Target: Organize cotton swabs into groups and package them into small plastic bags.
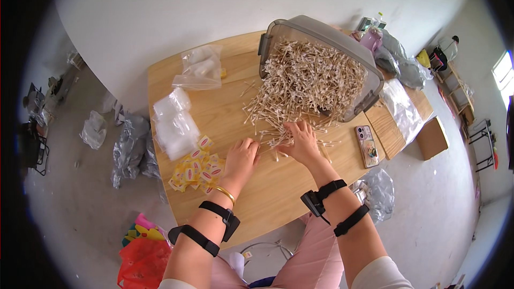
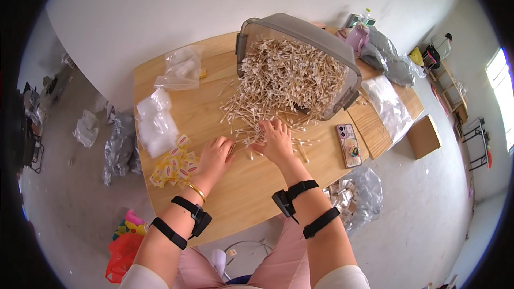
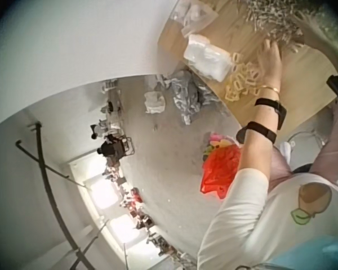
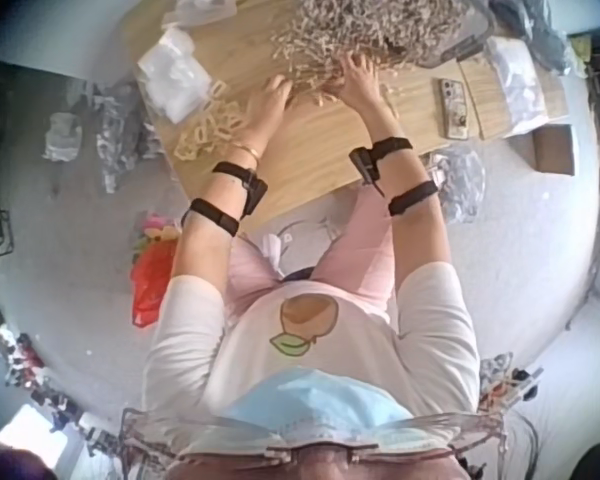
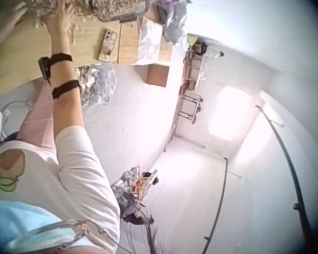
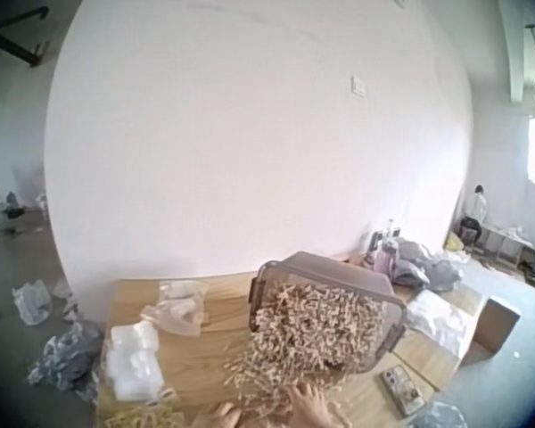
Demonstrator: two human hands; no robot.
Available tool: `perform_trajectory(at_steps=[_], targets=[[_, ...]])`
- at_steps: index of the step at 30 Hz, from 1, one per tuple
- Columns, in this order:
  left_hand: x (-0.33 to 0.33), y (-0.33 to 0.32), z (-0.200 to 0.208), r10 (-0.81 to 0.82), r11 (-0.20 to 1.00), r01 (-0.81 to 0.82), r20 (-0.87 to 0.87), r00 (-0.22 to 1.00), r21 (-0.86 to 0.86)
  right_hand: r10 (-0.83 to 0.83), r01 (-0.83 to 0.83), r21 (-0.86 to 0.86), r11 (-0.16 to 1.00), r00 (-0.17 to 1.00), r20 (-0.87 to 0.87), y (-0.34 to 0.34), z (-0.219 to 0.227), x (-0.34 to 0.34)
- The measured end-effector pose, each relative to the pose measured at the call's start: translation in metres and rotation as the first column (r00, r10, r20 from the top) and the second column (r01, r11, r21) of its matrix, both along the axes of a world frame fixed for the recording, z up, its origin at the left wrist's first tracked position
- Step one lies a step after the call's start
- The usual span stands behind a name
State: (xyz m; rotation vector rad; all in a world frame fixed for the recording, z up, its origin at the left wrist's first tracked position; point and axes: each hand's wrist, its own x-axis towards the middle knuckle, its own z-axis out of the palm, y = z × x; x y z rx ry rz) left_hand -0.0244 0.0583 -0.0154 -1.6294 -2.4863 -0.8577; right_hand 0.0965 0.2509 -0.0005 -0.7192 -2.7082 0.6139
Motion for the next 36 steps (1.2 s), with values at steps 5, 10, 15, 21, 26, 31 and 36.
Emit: perform_trajectory(at_steps=[5,10,15,21,26,31,36], targets=[[-0.002,0.002,-0.008,-0.001,1.000,0.002,-0.033,0.999,0.029,-0.005,-0.020,0.162,0.987,0.988,0.155,-0.014,0.004,0.001],[0.001,-0.005,-0.010,-0.004,0.997,0.011,-0.082,0.997,0.076,-0.008,-0.001,0.105,0.995,0.997,0.079,-0.003,-0.001,-0.002],[0.012,-0.035,-0.008,-0.125,0.992,0.128,-0.115,0.986,0.018,-0.036,0.035,0.080,0.996,0.999,0.024,0.004,-0.008,0.005],[0.036,-0.053,-0.006,-0.295,0.955,0.297,-0.077,0.952,0.011,0.059,-0.057,0.056,0.997,0.998,-0.036,-0.013,-0.017,0.008],[0.049,-0.052,0.003,-0.142,0.989,0.145,-0.071,0.987,0.042,0.246,-0.247,-0.005,0.969,0.967,-0.061,-0.057,-0.016,0.012],[0.046,-0.049,-0.007,0.001,0.995,-0.003,0.018,1.000,0.097,0.297,-0.303,-0.082,0.950,0.952,-0.075,-0.086,-0.005,0.024],[0.042,-0.049,-0.015,0.002,0.994,-0.004,0.020,1.000,0.106,0.180,-0.194,-0.083,0.977,0.971,-0.157,-0.058,-0.002,0.021]])
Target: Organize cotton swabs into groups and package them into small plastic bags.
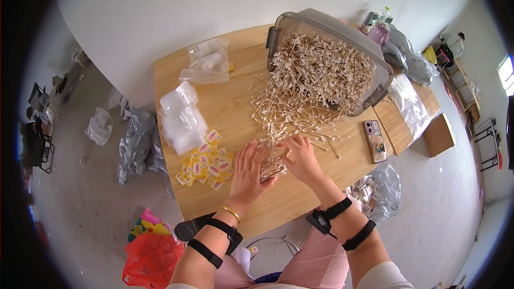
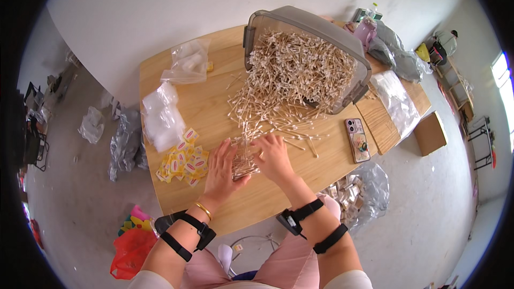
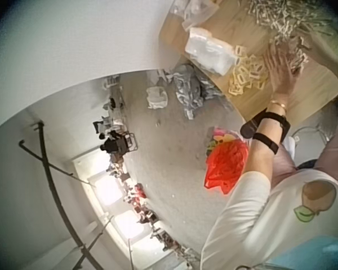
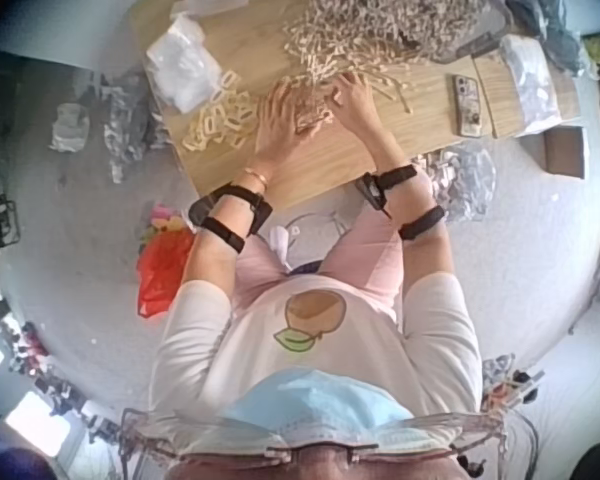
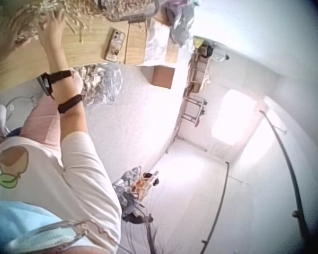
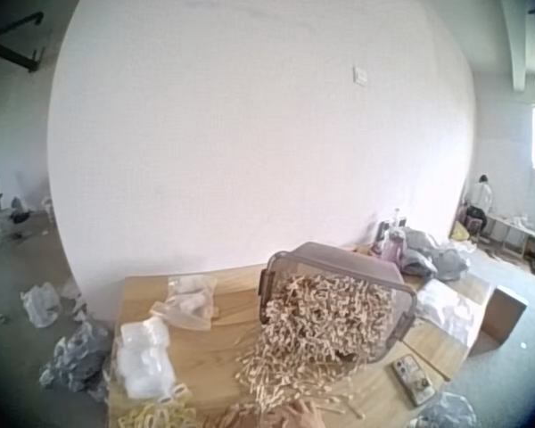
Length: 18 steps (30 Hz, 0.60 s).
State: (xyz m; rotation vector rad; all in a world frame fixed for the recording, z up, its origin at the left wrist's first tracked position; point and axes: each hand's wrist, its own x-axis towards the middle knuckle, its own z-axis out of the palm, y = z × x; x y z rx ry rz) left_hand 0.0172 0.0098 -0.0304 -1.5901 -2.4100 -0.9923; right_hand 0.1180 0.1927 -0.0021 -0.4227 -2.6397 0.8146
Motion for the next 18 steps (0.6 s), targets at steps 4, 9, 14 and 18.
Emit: perform_trajectory(at_steps=[4,9,14,18], targets=[[0.003,0.000,-0.004,0.025,1.000,-0.025,0.014,1.000,-0.016,0.024,-0.018,0.136,0.991,0.999,-0.043,0.015,0.007,-0.022],[0.006,0.001,-0.009,0.031,0.999,-0.030,0.068,0.997,-0.013,0.104,-0.105,0.216,0.971,0.994,0.015,0.021,-0.002,-0.048],[0.009,0.000,-0.005,0.067,0.998,-0.067,0.027,0.997,-0.012,-0.024,0.018,0.228,0.974,0.999,0.027,0.030,-0.001,-0.051],[0.006,-0.003,-0.009,0.006,1.000,-0.006,0.004,1.000,0.020,-0.007,0.001,0.227,0.974,1.000,0.028,0.020,-0.004,-0.055]])
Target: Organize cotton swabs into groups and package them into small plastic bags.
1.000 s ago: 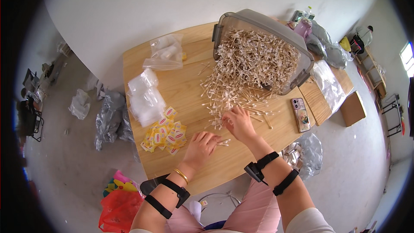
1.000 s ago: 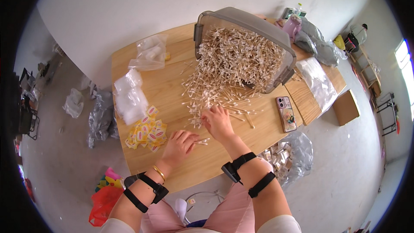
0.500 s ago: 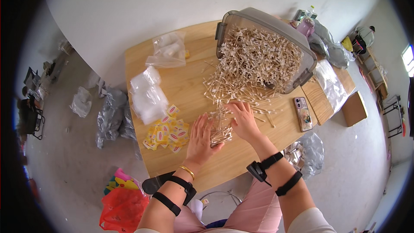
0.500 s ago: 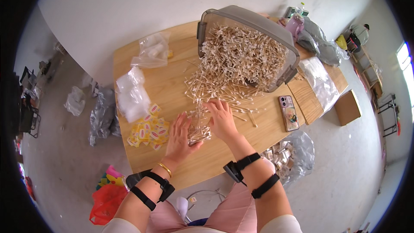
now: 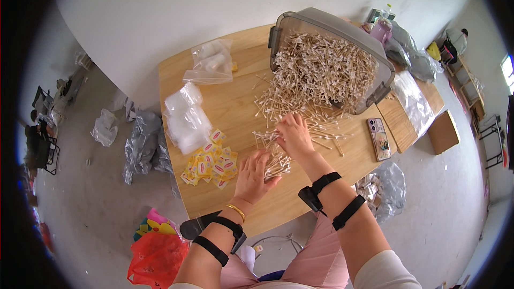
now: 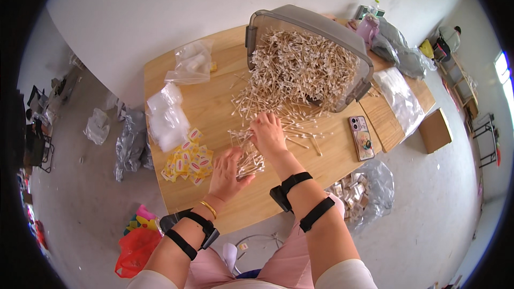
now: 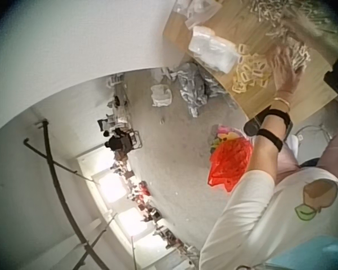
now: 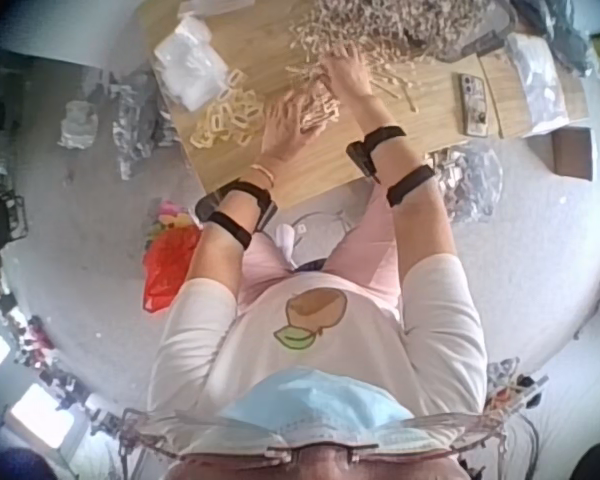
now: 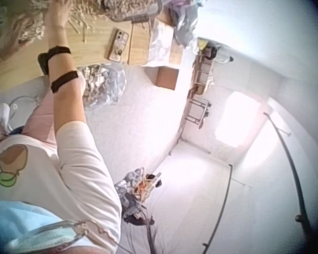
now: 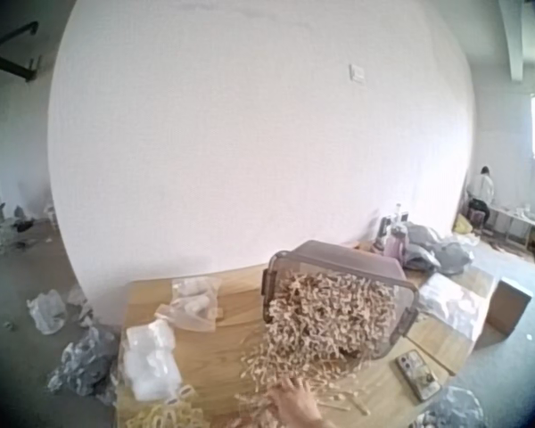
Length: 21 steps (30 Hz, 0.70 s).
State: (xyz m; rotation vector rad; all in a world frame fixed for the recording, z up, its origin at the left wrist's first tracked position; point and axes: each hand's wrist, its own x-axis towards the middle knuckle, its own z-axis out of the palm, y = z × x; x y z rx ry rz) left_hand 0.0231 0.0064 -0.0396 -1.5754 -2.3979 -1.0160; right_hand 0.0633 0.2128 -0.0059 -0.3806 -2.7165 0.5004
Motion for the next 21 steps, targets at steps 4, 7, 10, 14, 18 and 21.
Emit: perform_trajectory(at_steps=[4,7,10,14,18,21], targets=[[0.000,0.001,-0.002,0.006,1.000,-0.006,-0.021,1.000,0.019,0.136,-0.134,0.024,0.991,0.988,-0.068,-0.020,-0.005,0.002],[0.000,0.001,-0.002,-0.008,1.000,0.009,-0.063,0.998,0.023,0.170,-0.165,-0.098,0.981,0.985,0.041,-0.029,-0.003,0.016],[0.002,-0.001,-0.001,0.005,1.000,-0.003,-0.163,0.987,0.014,0.186,-0.172,-0.178,0.969,0.980,0.067,-0.029,0.001,0.027],[0.003,-0.001,0.002,0.044,0.999,-0.044,-0.187,0.981,0.004,0.157,-0.138,-0.209,0.968,0.984,0.079,-0.017,0.009,0.040],[0.004,-0.002,0.004,0.076,0.997,-0.079,-0.136,0.988,-0.020,0.096,-0.072,-0.236,0.969,0.991,0.091,-0.009,0.008,0.049],[0.004,0.001,0.008,0.144,0.990,-0.142,-0.097,0.985,0.023,0.016,0.024,-0.285,0.958,0.991,0.136,-0.007,0.004,0.053]])
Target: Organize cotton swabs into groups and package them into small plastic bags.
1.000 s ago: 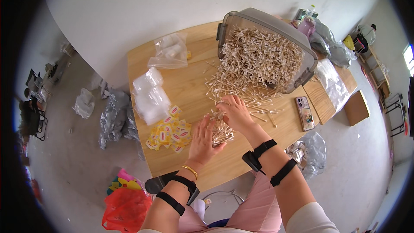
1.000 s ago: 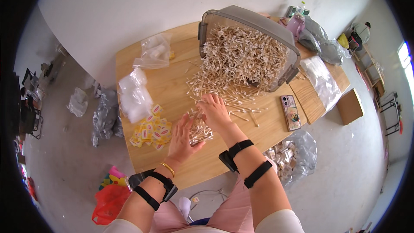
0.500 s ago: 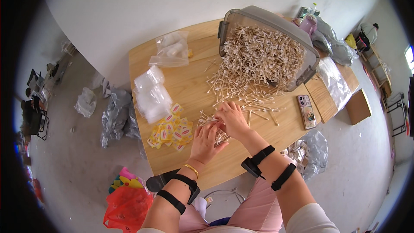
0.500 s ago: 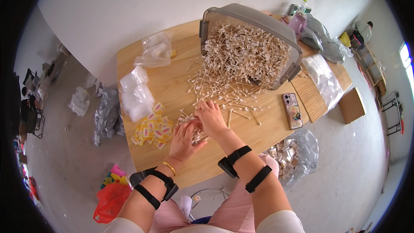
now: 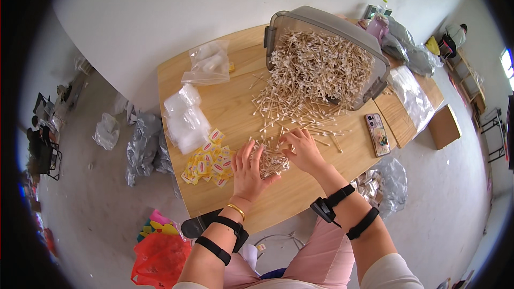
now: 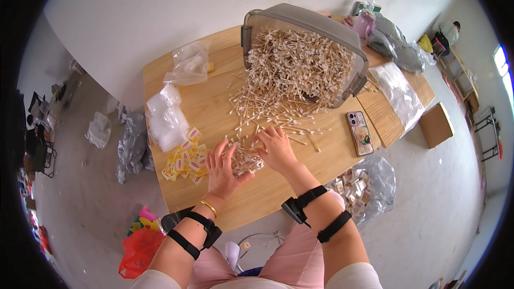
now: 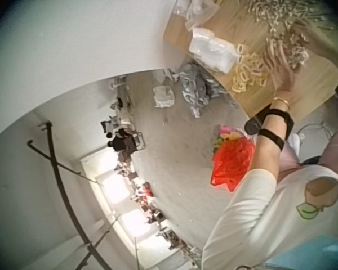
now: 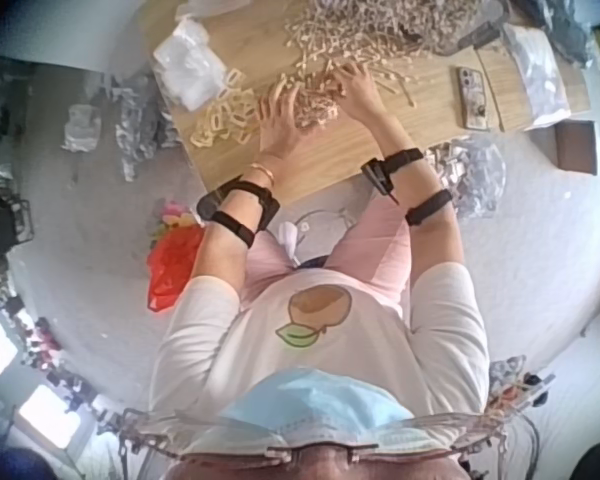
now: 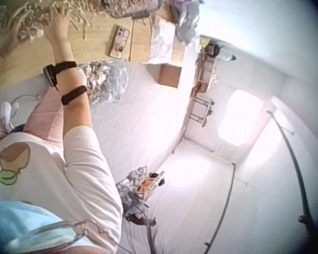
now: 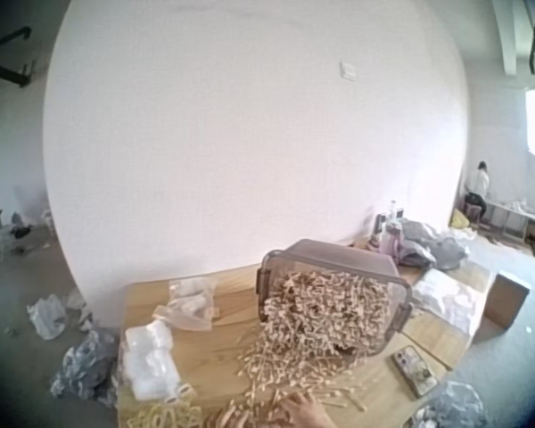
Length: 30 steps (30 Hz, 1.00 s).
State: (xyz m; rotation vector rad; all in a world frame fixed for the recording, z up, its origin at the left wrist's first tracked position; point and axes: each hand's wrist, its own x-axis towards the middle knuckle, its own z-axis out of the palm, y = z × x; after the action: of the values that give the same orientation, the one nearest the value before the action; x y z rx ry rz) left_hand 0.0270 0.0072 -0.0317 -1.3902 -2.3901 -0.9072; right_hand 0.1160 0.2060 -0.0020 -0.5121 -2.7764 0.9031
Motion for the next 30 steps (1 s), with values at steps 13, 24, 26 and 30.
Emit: perform_trajectory(at_steps=[13,24,26,30], targets=[[-0.004,0.004,0.001,-0.083,0.959,0.094,0.051,0.995,-0.268,0.011,0.012,0.183,0.983,0.992,-0.124,0.017,-0.016,0.013],[-0.003,0.002,0.003,-0.152,0.982,0.160,0.084,0.985,-0.099,0.099,-0.100,0.175,0.980,0.995,0.014,0.019,0.001,0.049],[-0.004,0.001,0.002,-0.151,0.984,0.158,0.078,0.985,-0.088,0.143,-0.142,0.128,0.981,0.990,0.007,0.011,0.005,0.043],[-0.004,0.004,-0.005,-0.149,0.989,0.150,0.076,0.986,-0.008,0.167,-0.162,0.160,0.974,0.986,-0.014,-0.002,-0.006,0.020]])
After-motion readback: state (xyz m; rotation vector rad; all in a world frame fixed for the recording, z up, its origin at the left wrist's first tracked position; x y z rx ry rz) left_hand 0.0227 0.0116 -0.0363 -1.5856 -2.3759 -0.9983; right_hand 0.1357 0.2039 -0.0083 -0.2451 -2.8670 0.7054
